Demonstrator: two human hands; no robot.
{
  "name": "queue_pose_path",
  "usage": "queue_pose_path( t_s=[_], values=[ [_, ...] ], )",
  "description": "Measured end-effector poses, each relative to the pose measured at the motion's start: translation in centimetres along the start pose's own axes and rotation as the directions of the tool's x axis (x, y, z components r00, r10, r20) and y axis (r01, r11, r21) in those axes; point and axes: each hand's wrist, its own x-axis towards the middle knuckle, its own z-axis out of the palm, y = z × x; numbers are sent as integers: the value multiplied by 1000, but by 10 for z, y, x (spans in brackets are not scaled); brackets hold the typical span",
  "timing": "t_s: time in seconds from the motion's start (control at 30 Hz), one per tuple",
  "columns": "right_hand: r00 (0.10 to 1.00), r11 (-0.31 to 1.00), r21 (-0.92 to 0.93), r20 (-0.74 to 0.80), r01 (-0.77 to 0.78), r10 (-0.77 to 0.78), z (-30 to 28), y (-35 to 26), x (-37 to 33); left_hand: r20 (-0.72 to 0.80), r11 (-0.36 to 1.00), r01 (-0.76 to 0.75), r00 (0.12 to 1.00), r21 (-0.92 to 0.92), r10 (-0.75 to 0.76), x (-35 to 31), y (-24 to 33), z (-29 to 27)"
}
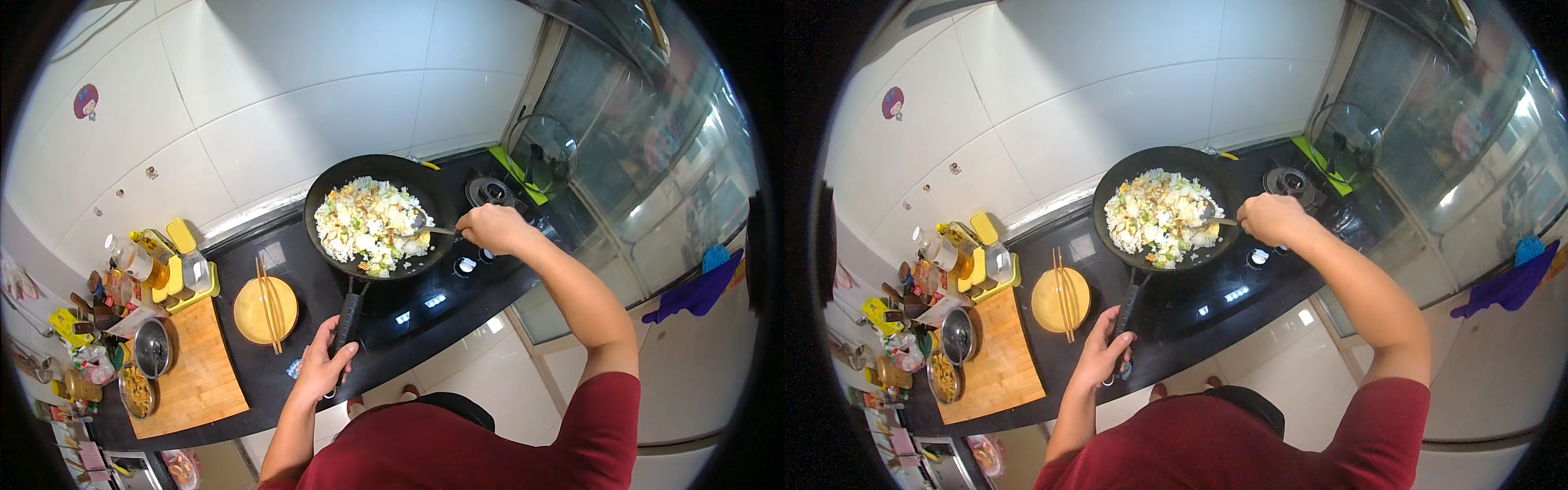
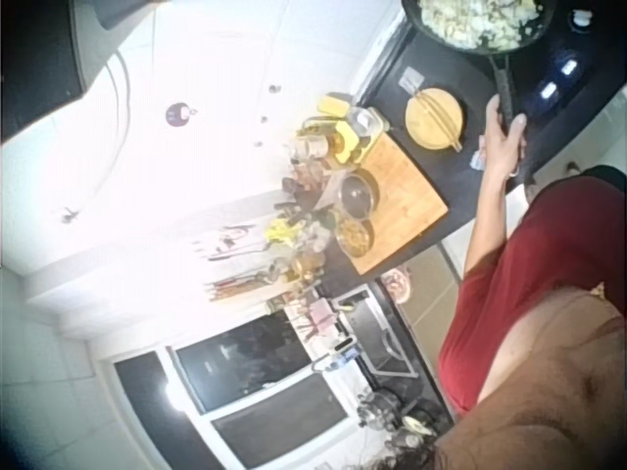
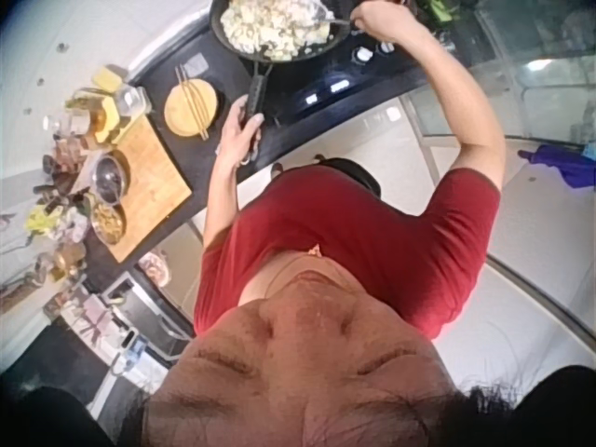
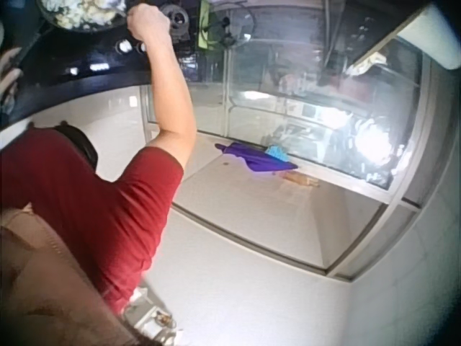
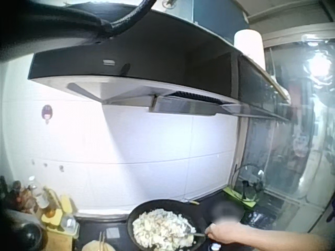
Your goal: The person cooks fried rice in a wok on a gas stove. They add seasoning from a yellow packet and pour a liquid from a bowl into the wok, stirring the mixture continuously with a spatula.
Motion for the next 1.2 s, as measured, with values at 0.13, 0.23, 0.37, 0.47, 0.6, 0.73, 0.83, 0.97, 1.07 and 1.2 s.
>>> queue_pose_path(
  t_s=[0.13, 0.23, 0.37, 0.47, 0.6, 0.73, 0.83, 0.97, 1.07, 1.2],
  values=[
    [999, 998, -50, 8, 32, -32, 11, -11, 20, 6, 1000, 10, 1000, -20, -10, 1, -1, -1],
    [999, 999, -39, -22, 25, -26, 12, -16, 22, -5, 999, 18, 1000, -30, -18, 0, -1, -1],
    [999, 999, 1, 19, 47, -47, -23, 5, -1, -10, 999, 12, 1000, -35, -13, -1, 0, 0],
    [999, 999, 4, -12, 51, -51, -41, 15, -16, -31, 999, 31, 999, -23, -32, -2, -1, 1],
    [998, 999, -32, -64, -10, 8, -28, 3, -10, -33, 999, 31, 999, -40, -32, -3, 1, 2],
    [999, 999, 13, 3, 40, -40, 13, -5, 9, -8, 998, 31, 999, -57, -32, -4, 3, 2],
    [999, 997, -64, -3, 43, -44, 15, -18, 27, -4, 999, 17, 1000, -47, -17, -1, 4, 2],
    [999, 997, -74, -4, 38, -38, 5, -19, 21, -25, 998, 29, 999, -58, -30, -4, 4, 1],
    [999, 998, -33, 8, 50, -49, -34, -8, -10, -34, 999, 31, 999, -42, -33, -5, 2, 1],
    [998, 999, -36, -68, -2, 0, -39, 3, -13, -21, 999, 31, 999, -40, -31, -3, 2, 3]
  ],
)
